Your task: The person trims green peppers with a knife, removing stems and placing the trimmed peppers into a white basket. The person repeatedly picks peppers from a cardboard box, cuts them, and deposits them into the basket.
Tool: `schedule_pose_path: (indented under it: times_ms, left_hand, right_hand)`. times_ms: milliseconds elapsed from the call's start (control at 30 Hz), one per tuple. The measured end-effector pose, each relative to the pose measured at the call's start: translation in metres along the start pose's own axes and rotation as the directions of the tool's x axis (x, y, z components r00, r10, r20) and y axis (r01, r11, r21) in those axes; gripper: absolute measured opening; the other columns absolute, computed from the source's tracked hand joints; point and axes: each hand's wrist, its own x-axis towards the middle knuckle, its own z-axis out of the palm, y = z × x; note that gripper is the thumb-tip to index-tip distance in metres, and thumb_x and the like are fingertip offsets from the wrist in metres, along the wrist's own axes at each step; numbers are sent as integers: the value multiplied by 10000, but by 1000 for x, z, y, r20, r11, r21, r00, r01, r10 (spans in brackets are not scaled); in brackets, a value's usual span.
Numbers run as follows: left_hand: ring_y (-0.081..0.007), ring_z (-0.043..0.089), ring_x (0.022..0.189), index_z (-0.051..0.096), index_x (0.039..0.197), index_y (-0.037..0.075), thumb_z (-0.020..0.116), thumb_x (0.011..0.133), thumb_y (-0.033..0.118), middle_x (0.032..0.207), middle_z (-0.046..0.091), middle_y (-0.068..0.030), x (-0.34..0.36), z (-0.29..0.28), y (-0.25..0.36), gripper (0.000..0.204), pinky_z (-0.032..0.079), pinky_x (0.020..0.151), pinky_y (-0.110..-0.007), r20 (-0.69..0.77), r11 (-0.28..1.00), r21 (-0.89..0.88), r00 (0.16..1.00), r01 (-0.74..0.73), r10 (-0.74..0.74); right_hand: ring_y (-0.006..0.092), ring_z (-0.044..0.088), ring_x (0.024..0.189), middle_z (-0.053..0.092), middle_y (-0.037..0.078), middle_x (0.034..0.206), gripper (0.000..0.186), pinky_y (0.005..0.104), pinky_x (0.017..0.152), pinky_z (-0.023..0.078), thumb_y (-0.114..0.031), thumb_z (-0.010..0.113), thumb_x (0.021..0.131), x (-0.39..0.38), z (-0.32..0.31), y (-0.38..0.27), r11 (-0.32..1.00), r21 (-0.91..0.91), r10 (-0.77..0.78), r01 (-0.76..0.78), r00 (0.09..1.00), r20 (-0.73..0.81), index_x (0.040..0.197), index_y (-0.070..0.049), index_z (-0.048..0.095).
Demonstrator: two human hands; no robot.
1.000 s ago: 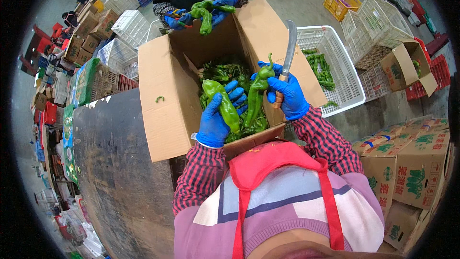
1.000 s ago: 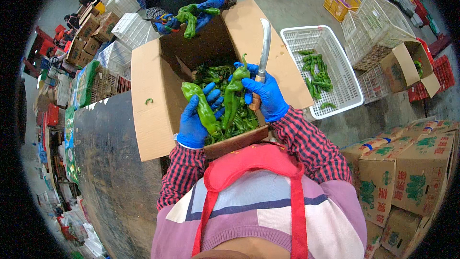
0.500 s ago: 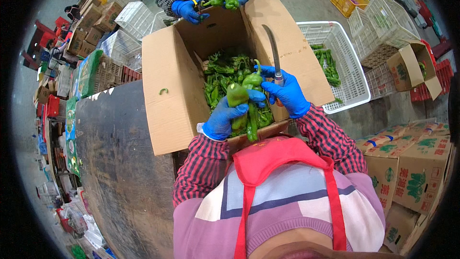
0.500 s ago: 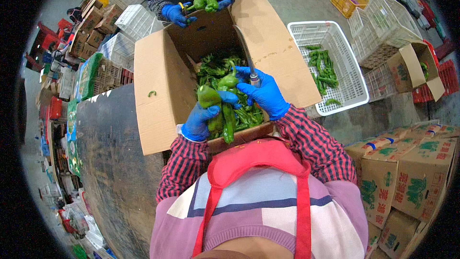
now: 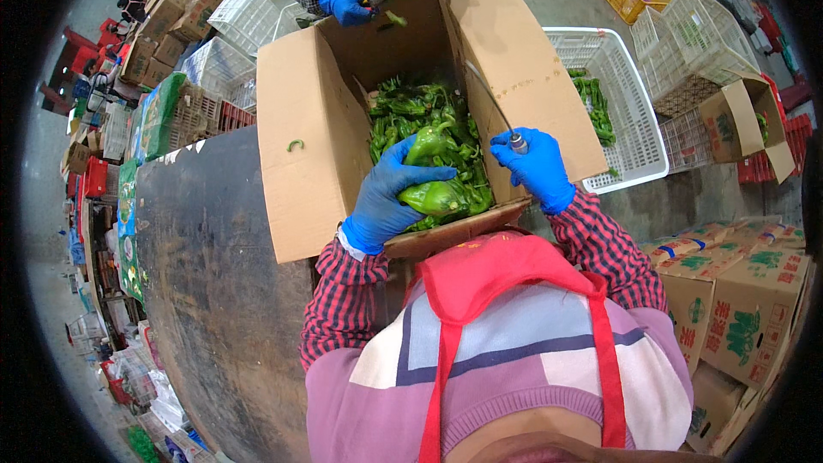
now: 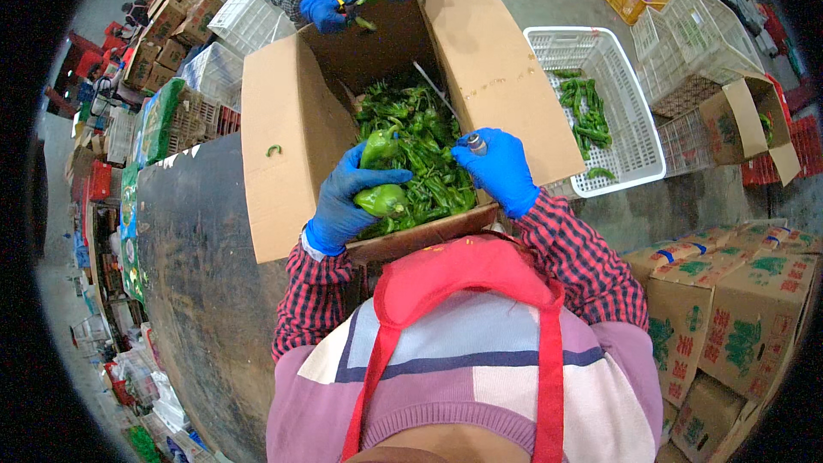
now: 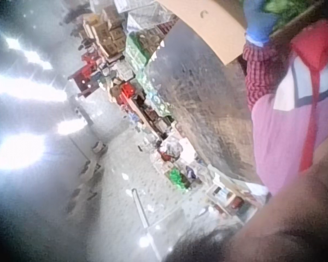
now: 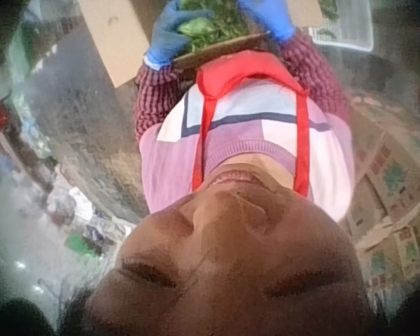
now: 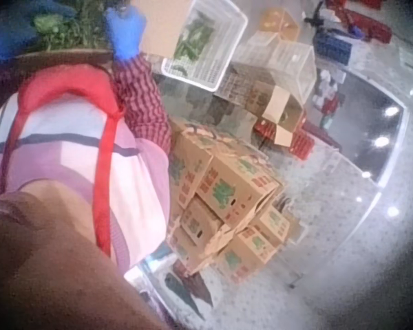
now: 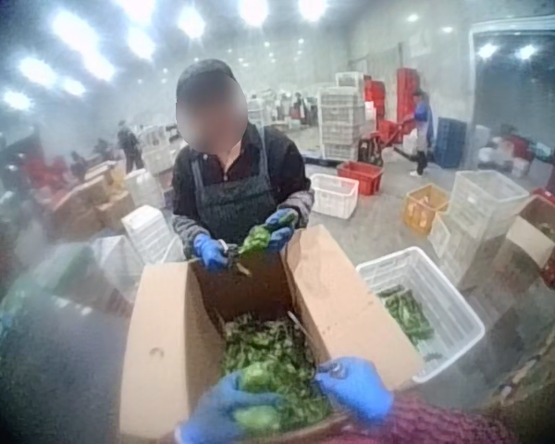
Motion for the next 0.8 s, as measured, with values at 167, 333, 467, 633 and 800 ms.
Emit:
schedule_pose_path:
  times_ms: [167,333,467,633,800]
  left_hand:
    - [-297,510,1144,720,1022,172,797,626,101,1252,517,-150,-2,6,-3,410,390,994,-359,17,998,57,1000,-28,27]
    - [-302,514,1131,724,999,164,786,634,105,1225,532,-137,-3,11,-1,375,394,988,-368,38,1000,10,999,12,-12]
    - [-295,505,1155,726,972,123,777,648,103,1238,538,-141,-7,12,2,328,389,986,-368,77,995,-93,996,46,-39]
    - [-301,478,1204,708,965,79,764,705,165,1304,503,-194,-16,-3,-5,279,376,989,-383,71,933,-353,993,-62,92]
    - [-287,487,1194,634,1108,50,673,800,309,1370,430,-223,-13,-4,-22,404,361,1019,-387,-49,544,-839,997,-11,-57]
  right_hand:
    - [235,657,799,649,119,947,291,333,671,516,-78,665,729,-7,10,-6,739,-130,-673,661,733,-100,1017,-119,660]
    - [297,624,694,617,98,832,173,383,581,491,-85,665,742,-17,21,-10,596,-409,-762,691,647,-19,909,-127,645]
    - [328,597,668,597,109,785,72,413,561,470,-123,640,773,-9,23,-11,552,-572,-745,607,666,-12,838,-118,611]
    - [337,594,667,585,123,728,128,425,572,471,-210,666,780,6,-5,-8,633,-675,-600,379,791,-118,776,-105,593]
    - [303,620,698,623,139,768,137,373,627,495,-205,678,781,6,-7,-4,813,-349,-521,466,850,-79,815,-78,640]
